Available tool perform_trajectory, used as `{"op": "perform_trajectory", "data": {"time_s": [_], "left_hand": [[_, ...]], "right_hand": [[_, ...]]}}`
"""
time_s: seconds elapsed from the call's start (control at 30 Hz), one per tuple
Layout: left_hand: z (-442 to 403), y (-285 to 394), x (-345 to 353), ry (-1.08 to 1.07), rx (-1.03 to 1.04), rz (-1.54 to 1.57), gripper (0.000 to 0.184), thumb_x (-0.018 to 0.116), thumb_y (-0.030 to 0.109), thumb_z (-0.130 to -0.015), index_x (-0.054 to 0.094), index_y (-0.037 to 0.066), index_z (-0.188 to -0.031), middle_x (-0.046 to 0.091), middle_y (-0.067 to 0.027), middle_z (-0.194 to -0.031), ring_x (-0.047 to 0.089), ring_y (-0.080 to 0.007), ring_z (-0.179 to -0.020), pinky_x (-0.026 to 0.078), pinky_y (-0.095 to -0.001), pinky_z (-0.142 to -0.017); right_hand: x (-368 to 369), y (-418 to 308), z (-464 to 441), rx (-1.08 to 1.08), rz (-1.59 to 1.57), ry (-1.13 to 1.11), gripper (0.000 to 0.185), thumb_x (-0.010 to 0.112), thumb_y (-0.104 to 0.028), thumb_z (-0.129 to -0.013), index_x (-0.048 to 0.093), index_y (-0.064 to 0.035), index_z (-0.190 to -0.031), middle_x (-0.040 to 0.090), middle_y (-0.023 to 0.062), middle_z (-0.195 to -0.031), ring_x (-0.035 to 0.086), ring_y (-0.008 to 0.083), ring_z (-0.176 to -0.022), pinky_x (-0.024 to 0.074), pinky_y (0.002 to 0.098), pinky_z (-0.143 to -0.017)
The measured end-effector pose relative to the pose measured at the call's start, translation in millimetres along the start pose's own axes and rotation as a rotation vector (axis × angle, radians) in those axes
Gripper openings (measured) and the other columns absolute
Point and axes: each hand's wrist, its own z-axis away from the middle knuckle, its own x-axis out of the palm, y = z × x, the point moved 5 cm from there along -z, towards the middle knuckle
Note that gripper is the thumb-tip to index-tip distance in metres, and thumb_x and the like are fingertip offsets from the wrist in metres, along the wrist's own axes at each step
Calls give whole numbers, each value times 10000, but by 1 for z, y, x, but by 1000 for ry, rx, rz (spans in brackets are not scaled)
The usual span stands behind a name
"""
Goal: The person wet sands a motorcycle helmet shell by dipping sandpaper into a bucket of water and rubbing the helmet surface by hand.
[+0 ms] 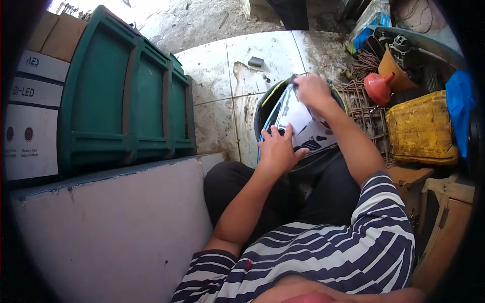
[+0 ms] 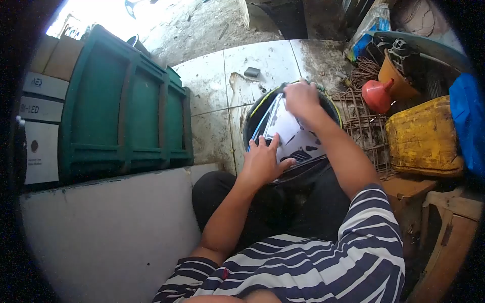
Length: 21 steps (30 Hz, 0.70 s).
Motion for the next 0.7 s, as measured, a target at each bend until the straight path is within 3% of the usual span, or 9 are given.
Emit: {"op": "perform_trajectory", "data": {"time_s": [0.07,0.13,0.17,0.27,0.43,0.57,0.7], "left_hand": [[-2,1,-3,3,-3,-2,976,724,681,-893,418,94,-1610,485,-392,-1515,482,-609,-1378,493,-665,-1038],[-3,4,-12,-23,-15,-7,984,725,688,-889,420,91,-1609,478,-392,-1523,467,-615,-1392,490,-661,-1046],[-4,4,-12,-22,-15,-6,989,726,692,-886,419,92,-1610,475,-393,-1526,464,-617,-1395,489,-661,-1049],[-3,0,0,-15,-6,-6,998,728,701,-880,419,96,-1611,471,-392,-1531,463,-619,-1394,486,-662,-1052],[-4,2,-8,-5,-11,-6,987,726,699,-882,429,96,-1605,486,-387,-1517,459,-622,-1396,485,-663,-1051],[-2,0,-1,-37,-12,25,978,718,696,-888,424,106,-1610,453,-375,-1550,425,-607,-1428,468,-676,-1061],[-3,2,-9,-29,-15,1,975,718,697,-889,434,93,-1601,474,-384,-1524,454,-612,-1398,481,-670,-1046]], "right_hand": [[-5,0,6,90,-30,-24,243,588,-222,-955,789,-181,-1086,742,165,-1171,661,354,-1165,466,503,-1056],[10,-21,14,-189,239,204,265,583,-260,-948,804,-129,-1012,781,89,-1107,692,309,-1160,507,505,-974],[18,-28,23,-262,147,167,264,576,-251,-953,797,-116,-1001,776,99,-1116,674,307,-1182,501,504,-969],[16,1,-5,83,-98,153,265,566,-231,-952,794,-103,-991,770,124,-1121,635,296,-1232,492,502,-966],[23,-22,14,-155,-17,352,276,545,-219,-968,764,-53,-998,738,176,-1086,674,353,-1104,513,470,-972],[32,8,-9,40,-186,230,288,515,-192,-985,752,-37,-1036,739,172,-1101,655,388,-1132,518,464,-1008],[41,-13,5,-84,91,314,317,513,-199,-986,752,-10,-1074,740,194,-1182,630,414,-1216,498,482,-1063]]}}
